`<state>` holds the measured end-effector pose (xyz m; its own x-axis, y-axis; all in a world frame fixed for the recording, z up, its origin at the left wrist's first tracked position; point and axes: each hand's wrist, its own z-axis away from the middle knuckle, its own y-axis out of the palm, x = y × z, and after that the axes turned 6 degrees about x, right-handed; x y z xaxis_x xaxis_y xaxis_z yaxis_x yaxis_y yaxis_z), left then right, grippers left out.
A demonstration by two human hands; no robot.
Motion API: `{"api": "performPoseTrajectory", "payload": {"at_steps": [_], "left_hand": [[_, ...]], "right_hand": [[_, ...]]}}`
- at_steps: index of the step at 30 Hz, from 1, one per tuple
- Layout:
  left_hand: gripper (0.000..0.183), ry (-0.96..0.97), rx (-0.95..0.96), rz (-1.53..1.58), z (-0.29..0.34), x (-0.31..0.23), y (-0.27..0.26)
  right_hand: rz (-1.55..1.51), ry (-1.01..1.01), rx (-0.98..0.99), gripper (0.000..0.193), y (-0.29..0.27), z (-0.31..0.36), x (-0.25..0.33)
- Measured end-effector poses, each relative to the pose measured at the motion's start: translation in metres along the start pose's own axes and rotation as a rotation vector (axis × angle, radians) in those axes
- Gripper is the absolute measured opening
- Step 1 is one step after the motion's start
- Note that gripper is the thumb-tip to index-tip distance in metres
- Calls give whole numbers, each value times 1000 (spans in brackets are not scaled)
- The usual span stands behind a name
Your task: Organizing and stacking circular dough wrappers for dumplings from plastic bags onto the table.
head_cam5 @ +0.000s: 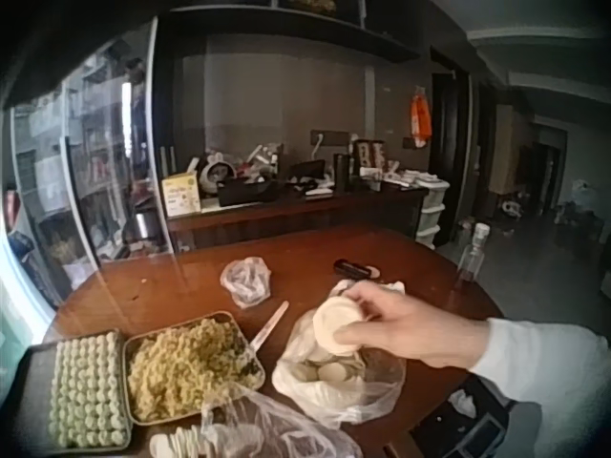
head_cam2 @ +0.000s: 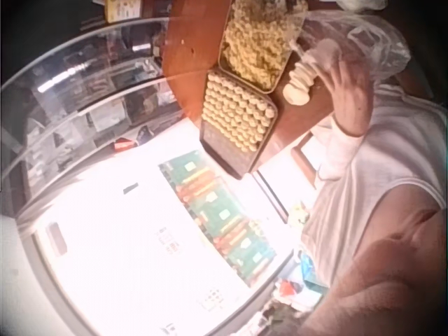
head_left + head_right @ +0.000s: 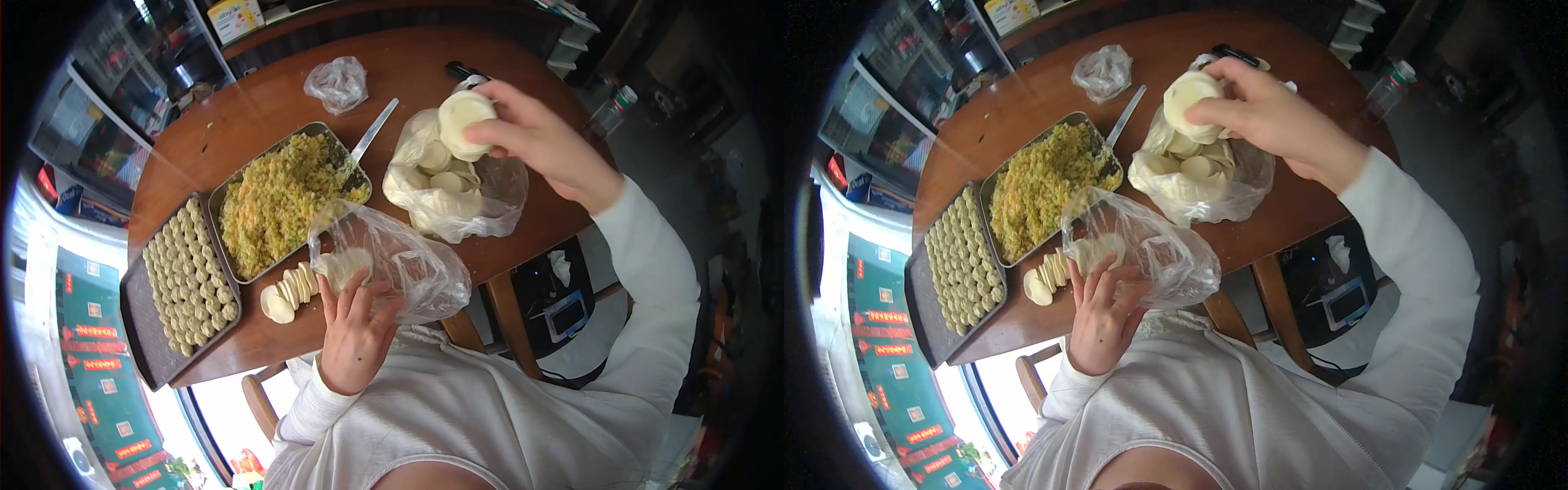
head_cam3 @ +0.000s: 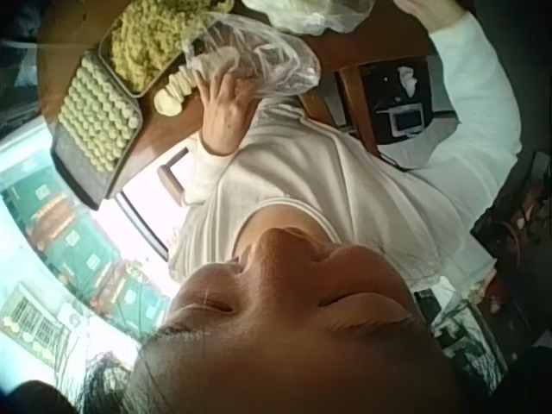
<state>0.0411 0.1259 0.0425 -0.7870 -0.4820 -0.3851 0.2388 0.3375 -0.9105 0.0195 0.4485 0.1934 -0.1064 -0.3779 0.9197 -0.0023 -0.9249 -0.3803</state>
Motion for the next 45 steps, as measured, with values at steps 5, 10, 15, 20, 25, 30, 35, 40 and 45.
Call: {"api": "performPoseTrajectory", "payload": {"at_steps": [5,10,15,20,25,30,35,40,45], "left_hand": [[38,31,-50,3,2,-5,6],[38,42,-87,-30,8,-11,12],[50,-18,37,-79,14,-9,7],[57,-42,52,-113,15,-8,5],[51,-110,96,-176,15,-10,-10],[46,-124,38,-203,18,-16,-28],[43,-193,-7,-185,13,-17,-47],[27,-202,-288,-178,-5,-12,-45],[12,-301,-244,-331,-19,-14,-48]], "right_hand": [[-462,-193,231,52,52,50,29],[-819,-113,378,58,138,55,-30],[-793,-7,155,57,179,22,-116],[-376,-179,192,49,162,13,-128],[-122,-123,291,48,141,17,-115],[-18,-144,300,47,132,23,-113],[-2,-240,208,47,136,32,-111],[440,-365,192,48,131,45,-82],[373,-367,153,47,141,30,-86]]}}
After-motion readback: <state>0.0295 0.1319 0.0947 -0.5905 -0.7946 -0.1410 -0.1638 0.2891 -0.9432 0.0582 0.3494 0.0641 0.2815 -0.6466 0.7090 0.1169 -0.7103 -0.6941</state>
